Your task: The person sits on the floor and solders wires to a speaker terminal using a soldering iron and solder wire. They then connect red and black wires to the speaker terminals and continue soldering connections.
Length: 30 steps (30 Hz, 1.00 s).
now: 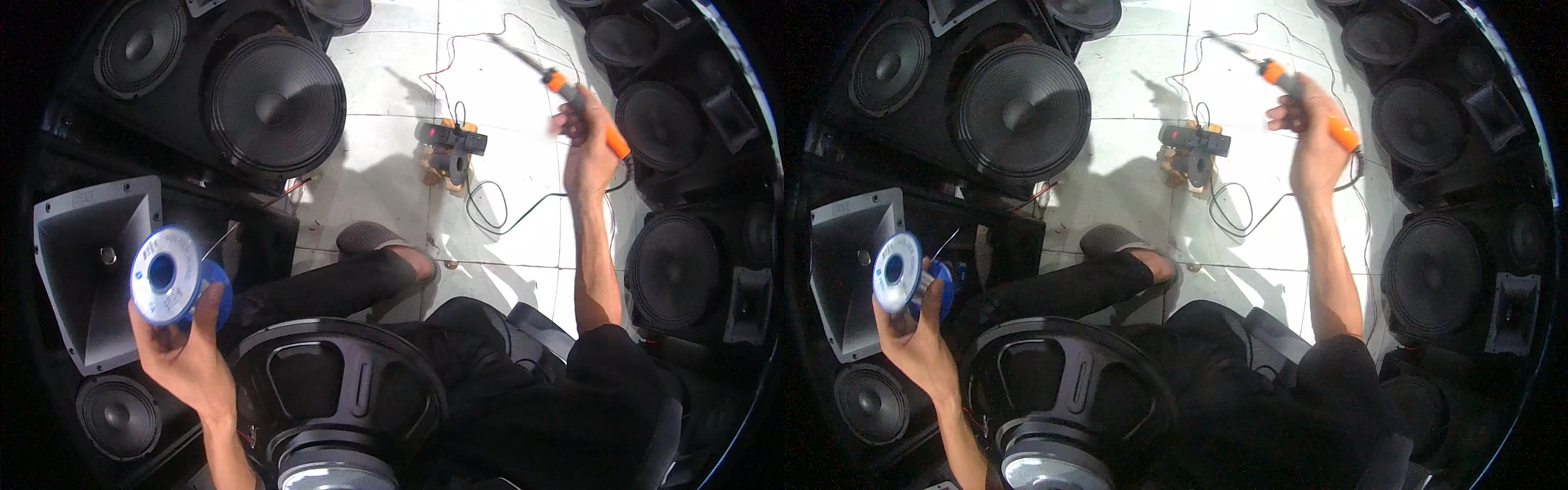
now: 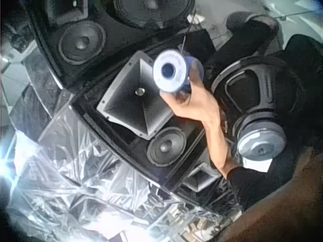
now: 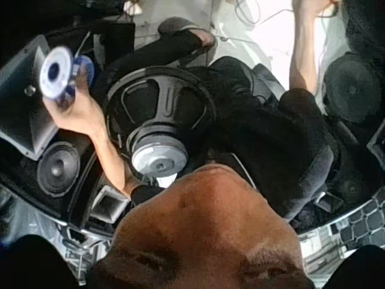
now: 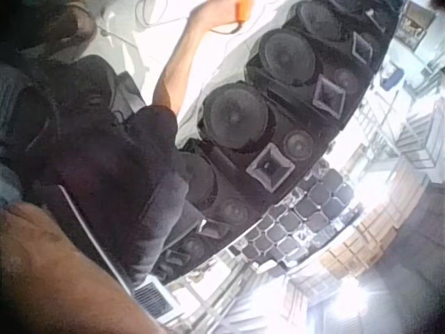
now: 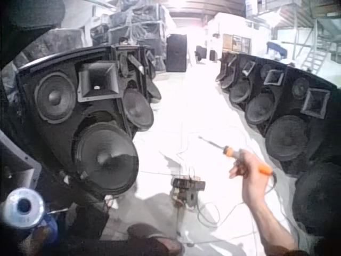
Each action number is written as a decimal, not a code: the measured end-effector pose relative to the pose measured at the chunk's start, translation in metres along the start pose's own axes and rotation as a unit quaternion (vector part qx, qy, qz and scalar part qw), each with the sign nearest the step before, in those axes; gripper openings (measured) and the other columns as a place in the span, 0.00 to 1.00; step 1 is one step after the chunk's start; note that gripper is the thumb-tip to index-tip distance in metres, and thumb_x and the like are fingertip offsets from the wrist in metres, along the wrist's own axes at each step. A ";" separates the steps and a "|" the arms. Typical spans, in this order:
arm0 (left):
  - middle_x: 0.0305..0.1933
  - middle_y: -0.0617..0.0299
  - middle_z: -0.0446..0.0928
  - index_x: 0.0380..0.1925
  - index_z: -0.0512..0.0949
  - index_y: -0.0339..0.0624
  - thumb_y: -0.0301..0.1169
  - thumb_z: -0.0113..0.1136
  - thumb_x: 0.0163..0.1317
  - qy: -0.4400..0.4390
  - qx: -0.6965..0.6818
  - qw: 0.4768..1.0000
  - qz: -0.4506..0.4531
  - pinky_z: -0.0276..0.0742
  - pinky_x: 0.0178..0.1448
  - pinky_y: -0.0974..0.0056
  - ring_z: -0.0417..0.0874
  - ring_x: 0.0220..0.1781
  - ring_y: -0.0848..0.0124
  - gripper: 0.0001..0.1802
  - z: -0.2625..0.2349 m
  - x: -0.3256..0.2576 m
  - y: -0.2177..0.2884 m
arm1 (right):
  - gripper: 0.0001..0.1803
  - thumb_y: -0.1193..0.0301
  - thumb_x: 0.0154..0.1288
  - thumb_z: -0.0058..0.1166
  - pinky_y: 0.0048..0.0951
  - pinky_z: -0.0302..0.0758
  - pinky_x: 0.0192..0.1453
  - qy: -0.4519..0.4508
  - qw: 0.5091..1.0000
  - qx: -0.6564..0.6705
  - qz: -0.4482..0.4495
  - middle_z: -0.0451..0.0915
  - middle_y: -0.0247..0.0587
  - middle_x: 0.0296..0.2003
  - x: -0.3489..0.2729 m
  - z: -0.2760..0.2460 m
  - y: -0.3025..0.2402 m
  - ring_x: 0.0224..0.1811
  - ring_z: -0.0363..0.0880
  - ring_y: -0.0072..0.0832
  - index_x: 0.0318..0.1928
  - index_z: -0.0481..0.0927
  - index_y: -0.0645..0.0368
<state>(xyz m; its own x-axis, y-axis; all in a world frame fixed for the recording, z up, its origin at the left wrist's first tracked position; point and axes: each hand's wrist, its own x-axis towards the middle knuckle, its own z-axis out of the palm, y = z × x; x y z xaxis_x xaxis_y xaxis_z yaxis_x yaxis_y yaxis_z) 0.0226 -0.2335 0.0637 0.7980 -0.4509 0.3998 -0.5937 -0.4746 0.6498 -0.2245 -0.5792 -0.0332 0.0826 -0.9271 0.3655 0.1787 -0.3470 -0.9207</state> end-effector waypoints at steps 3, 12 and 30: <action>0.53 0.51 0.81 0.59 0.71 0.34 0.23 0.65 0.61 0.014 -0.026 1.000 -0.007 0.69 0.67 0.60 0.80 0.58 0.66 0.26 -0.012 0.000 -0.007 | 0.23 0.58 0.73 0.49 0.32 0.85 0.36 0.098 0.989 -0.106 -0.033 0.81 0.51 0.32 0.024 -0.034 0.013 0.31 0.84 0.30 0.52 0.78 0.69; 0.53 0.50 0.81 0.60 0.71 0.39 0.27 0.68 0.58 0.001 -0.058 0.998 -0.016 0.60 0.74 0.50 0.80 0.60 0.60 0.29 -0.029 -0.001 -0.009 | 0.27 0.57 0.70 0.51 0.33 0.86 0.38 0.067 0.965 -0.241 0.081 0.83 0.53 0.32 0.025 -0.170 0.235 0.32 0.86 0.37 0.50 0.78 0.76; 0.53 0.50 0.80 0.60 0.71 0.39 0.29 0.70 0.56 -0.035 -0.002 0.998 -0.055 0.65 0.71 0.49 0.80 0.60 0.59 0.32 -0.031 -0.016 -0.016 | 0.20 0.60 0.67 0.54 0.28 0.79 0.28 0.117 0.936 -0.305 0.131 0.78 0.41 0.22 0.029 -0.155 0.216 0.22 0.80 0.26 0.36 0.80 0.70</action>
<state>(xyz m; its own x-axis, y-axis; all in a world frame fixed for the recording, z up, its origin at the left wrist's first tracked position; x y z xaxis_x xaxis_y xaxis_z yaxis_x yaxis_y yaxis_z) 0.0224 -0.1953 0.0664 0.8494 -0.4477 0.2794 -0.5017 -0.5209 0.6906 -0.3351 -0.7026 -0.2425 -0.1853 -0.9723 0.1423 -0.4161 -0.0536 -0.9078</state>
